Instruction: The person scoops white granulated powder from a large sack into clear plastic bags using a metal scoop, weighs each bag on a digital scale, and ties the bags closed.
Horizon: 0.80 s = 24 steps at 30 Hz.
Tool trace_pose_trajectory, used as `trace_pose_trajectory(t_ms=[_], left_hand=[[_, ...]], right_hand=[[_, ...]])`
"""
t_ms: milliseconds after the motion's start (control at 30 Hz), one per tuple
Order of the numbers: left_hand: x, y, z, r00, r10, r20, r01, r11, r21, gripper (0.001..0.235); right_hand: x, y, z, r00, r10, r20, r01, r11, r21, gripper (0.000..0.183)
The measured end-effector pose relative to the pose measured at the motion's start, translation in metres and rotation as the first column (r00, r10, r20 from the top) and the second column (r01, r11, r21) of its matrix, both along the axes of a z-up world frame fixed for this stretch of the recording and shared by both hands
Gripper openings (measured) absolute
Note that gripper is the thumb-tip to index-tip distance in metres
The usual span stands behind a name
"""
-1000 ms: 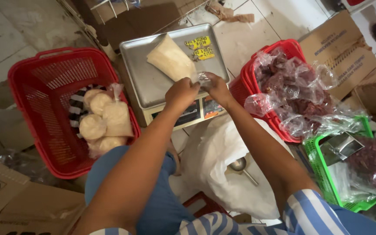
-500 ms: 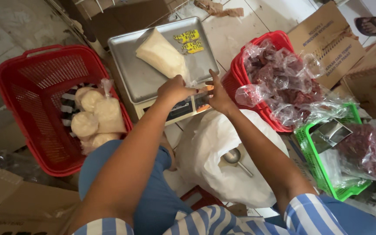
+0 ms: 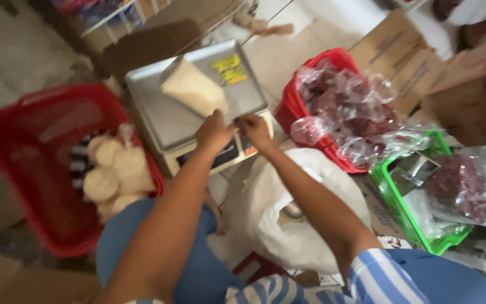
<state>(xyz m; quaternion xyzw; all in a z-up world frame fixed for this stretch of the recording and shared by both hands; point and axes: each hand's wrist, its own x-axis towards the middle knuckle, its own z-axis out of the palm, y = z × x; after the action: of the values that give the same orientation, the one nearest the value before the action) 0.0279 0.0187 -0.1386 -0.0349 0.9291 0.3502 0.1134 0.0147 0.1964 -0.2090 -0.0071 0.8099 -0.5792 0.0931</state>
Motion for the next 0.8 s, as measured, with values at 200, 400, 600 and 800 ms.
trace_pose_trajectory(t_ms=[200,400,600,800], left_hand=[[-0.032,-0.010,-0.032,0.956,0.239,-0.171,-0.176,0.931,0.320,0.022],[-0.045,-0.004,0.018,0.932,0.285,0.225,-0.298,0.248,0.922,0.018],[0.009,0.032,0.099,0.939,0.083,0.334,-0.334,-0.022,0.942,0.022],[0.080,0.094,0.122,0.923,-0.185,0.336,-0.331,0.058,0.942,0.023]], right_hand=[[-0.003,-0.029,0.028,0.997,-0.076,-0.020,0.069,0.967,-0.245,0.013],[-0.008,-0.035,0.112,0.989,-0.097,0.108,0.142,0.794,-0.591,0.010],[0.043,-0.003,0.209,0.999,-0.028,-0.034,0.010,0.893,-0.451,0.012],[0.136,0.091,0.253,0.994,0.003,-0.106,-0.020,0.987,-0.159,0.021]])
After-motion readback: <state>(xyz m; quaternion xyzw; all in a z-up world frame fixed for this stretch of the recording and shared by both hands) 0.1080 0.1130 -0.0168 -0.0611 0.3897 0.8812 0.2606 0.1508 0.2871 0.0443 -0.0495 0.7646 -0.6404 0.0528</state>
